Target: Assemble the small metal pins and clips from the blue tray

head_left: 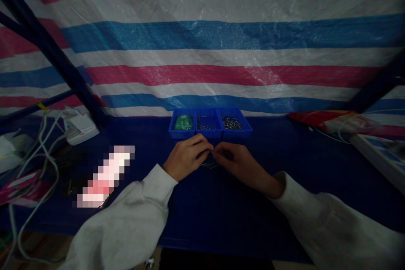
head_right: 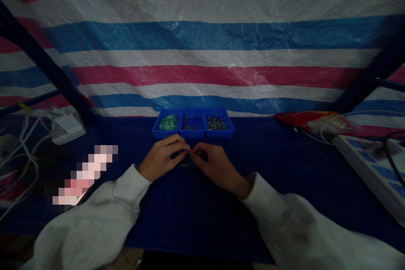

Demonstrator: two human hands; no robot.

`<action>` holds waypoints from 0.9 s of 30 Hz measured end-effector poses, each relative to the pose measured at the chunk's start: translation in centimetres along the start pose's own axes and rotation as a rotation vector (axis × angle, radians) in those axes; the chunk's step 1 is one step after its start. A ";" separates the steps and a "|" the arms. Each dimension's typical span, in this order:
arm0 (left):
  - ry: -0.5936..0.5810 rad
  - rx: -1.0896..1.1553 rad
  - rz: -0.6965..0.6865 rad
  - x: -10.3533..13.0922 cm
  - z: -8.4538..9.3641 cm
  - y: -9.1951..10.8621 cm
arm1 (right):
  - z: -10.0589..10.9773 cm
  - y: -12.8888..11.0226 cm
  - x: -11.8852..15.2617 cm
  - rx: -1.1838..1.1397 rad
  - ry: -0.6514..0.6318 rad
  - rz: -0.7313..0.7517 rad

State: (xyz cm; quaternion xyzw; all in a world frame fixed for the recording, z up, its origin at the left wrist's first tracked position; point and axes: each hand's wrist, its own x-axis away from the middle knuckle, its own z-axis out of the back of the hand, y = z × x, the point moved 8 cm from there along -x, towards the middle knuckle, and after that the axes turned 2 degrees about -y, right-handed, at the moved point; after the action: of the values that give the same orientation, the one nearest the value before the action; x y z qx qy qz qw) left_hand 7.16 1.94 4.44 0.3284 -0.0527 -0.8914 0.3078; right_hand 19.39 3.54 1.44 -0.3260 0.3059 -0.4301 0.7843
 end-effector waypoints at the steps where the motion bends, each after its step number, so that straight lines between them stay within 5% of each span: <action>1: -0.007 -0.016 -0.006 0.0 -0.1 0.0 | 0.0 0.0 0.0 -0.010 -0.004 0.003; 17: -0.079 -0.180 0.043 0.1 -0.6 0.1 | 0.0 -0.3 0.1 -0.114 -0.030 -0.008; 21: -0.003 -0.009 0.078 -0.2 0.2 0.3 | 0.6 -0.1 -0.1 -0.174 0.022 -0.004; 27: 0.078 0.280 0.148 -0.5 0.8 0.2 | -0.1 -0.2 -0.2 -0.275 -0.068 0.019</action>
State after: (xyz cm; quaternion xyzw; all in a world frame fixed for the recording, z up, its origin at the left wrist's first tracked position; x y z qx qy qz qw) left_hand 7.06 2.01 5.34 0.3975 -0.1884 -0.8370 0.3256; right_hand 19.12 3.60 1.61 -0.4420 0.3384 -0.3653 0.7461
